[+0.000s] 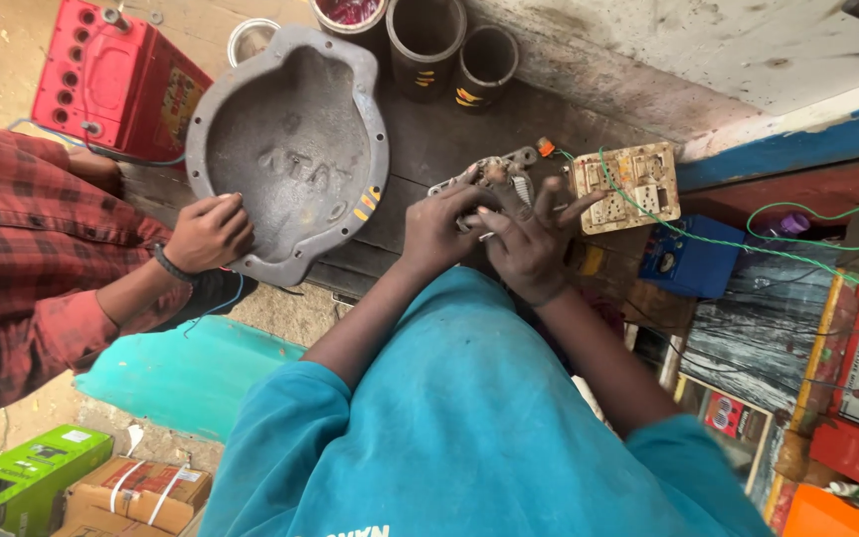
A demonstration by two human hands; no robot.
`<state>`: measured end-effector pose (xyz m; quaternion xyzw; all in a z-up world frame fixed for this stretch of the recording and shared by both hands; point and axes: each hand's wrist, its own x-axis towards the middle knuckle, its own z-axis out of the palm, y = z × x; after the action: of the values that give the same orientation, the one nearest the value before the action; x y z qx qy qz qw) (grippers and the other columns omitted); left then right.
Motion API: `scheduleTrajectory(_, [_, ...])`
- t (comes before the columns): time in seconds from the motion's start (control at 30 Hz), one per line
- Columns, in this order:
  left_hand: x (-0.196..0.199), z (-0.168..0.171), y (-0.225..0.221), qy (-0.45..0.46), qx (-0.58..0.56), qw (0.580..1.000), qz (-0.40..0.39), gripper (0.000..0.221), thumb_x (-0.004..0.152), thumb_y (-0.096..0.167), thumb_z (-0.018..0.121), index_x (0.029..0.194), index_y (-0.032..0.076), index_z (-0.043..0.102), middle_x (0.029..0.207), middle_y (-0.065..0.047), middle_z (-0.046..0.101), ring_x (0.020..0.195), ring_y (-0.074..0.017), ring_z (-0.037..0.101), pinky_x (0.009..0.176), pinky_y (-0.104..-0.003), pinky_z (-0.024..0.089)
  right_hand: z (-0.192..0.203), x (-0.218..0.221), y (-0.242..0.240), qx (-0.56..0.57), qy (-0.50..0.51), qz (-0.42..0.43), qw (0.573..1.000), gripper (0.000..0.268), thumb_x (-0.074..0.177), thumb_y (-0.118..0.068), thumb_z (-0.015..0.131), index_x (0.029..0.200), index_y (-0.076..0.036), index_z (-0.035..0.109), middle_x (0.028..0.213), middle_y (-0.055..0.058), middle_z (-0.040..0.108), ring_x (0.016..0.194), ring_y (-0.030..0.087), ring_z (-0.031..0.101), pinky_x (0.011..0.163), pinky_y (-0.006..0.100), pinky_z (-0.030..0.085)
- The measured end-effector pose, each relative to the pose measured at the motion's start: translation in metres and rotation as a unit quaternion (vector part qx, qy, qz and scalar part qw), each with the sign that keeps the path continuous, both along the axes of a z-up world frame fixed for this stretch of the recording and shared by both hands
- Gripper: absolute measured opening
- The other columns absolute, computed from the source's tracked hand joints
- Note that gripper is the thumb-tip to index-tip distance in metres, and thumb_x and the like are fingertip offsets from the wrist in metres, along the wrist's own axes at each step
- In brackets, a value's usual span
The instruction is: Disassembling and repairing a vehicle alternator on a workbench.
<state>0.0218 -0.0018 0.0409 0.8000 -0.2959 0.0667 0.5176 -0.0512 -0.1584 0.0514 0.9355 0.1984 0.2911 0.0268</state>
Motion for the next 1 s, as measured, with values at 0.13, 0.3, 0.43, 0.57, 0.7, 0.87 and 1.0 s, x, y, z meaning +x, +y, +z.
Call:
scheduleTrajectory(0.13, [-0.001, 0.009, -0.003, 0.015, 0.003, 1.000, -0.017, 0.024, 0.080, 0.019, 0.077, 0.104, 0.016, 0.074, 0.101, -0.004, 0.073, 0.089, -0.0295, 0.073, 0.073, -0.039, 0.058, 0.004, 0.010, 0.012, 0.289, -0.004, 0.021, 0.957, 0.030, 0.101, -0.031, 0.074, 0.086, -0.009, 0.061, 0.155, 0.011, 0.052, 0.158, 0.043, 0.014, 0.128, 0.057, 0.015])
scheduleTrajectory(0.3, [0.001, -0.004, 0.002, 0.003, 0.019, 0.999, -0.032, 0.032, 0.075, 0.025, 0.080, 0.102, 0.011, 0.070, 0.100, -0.006, 0.072, 0.085, -0.0319, 0.072, 0.069, -0.041, 0.057, -0.013, 0.012, 0.021, 0.406, 0.010, 0.122, 0.905, 0.046, 0.112, -0.036, 0.057, 0.076, -0.009, 0.057, 0.149, 0.029, 0.047, 0.152, 0.043, 0.034, 0.132, 0.053, 0.011])
scheduleTrajectory(0.43, [-0.003, -0.047, -0.003, 0.003, 0.029, 1.000, 0.006, 0.029, 0.076, 0.027, 0.083, 0.096, 0.009, 0.071, 0.093, -0.010, 0.071, 0.080, -0.0324, 0.072, 0.067, -0.043, 0.057, 0.006, 0.008, 0.041, 0.615, 0.167, 0.149, 0.756, 0.055, 0.110, -0.050, 0.048, 0.100, 0.001, 0.067, 0.121, 0.017, 0.074, 0.131, 0.030, 0.066, 0.124, 0.043, 0.039])
scheduleTrajectory(0.57, [-0.008, -0.051, -0.006, 0.002, 0.048, 0.998, 0.032, 0.024, 0.080, 0.026, 0.083, 0.096, 0.010, 0.075, 0.091, -0.010, 0.072, 0.081, -0.0310, 0.073, 0.070, -0.044, 0.058, -0.002, 0.018, 0.038, 0.685, 0.144, 0.102, 0.706, 0.045, 0.115, -0.037, 0.053, 0.087, -0.002, 0.058, 0.098, 0.020, 0.076, 0.113, 0.031, 0.073, 0.123, 0.047, 0.045])
scheduleTrajectory(0.7, [-0.007, -0.017, -0.001, -0.031, 0.019, 0.999, 0.026, 0.026, 0.080, 0.022, 0.081, 0.104, 0.011, 0.076, 0.103, -0.009, 0.074, 0.089, -0.0292, 0.073, 0.073, -0.041, 0.059, -0.010, 0.022, 0.016, 0.762, 0.157, 0.174, 0.603, 0.044, 0.108, -0.041, 0.057, 0.094, 0.001, 0.060, 0.104, 0.023, 0.074, 0.109, 0.033, 0.074, 0.118, 0.047, 0.049])
scheduleTrajectory(0.87, [-0.007, -0.005, 0.001, 0.006, 0.012, 1.000, -0.006, 0.022, 0.084, 0.019, 0.079, 0.106, 0.018, 0.079, 0.112, 0.002, 0.076, 0.094, -0.0226, 0.074, 0.077, -0.035, 0.059, -0.006, 0.025, -0.008, 0.870, 0.177, 0.132, 0.440, 0.047, 0.098, -0.053, 0.062, 0.091, -0.007, 0.054, 0.087, 0.013, 0.069, 0.086, 0.025, 0.069, 0.082, 0.041, 0.059])
scheduleTrajectory(1.0, [-0.007, -0.009, -0.001, 0.005, 0.003, 1.000, -0.008, 0.022, 0.084, 0.017, 0.079, 0.105, 0.018, 0.079, 0.113, 0.003, 0.076, 0.095, -0.0214, 0.075, 0.078, -0.034, 0.060, -0.020, 0.027, -0.020, 0.881, 0.178, 0.119, 0.423, 0.046, 0.099, -0.053, 0.061, 0.091, -0.009, 0.054, 0.084, 0.010, 0.064, 0.081, 0.023, 0.064, 0.075, 0.038, 0.052])
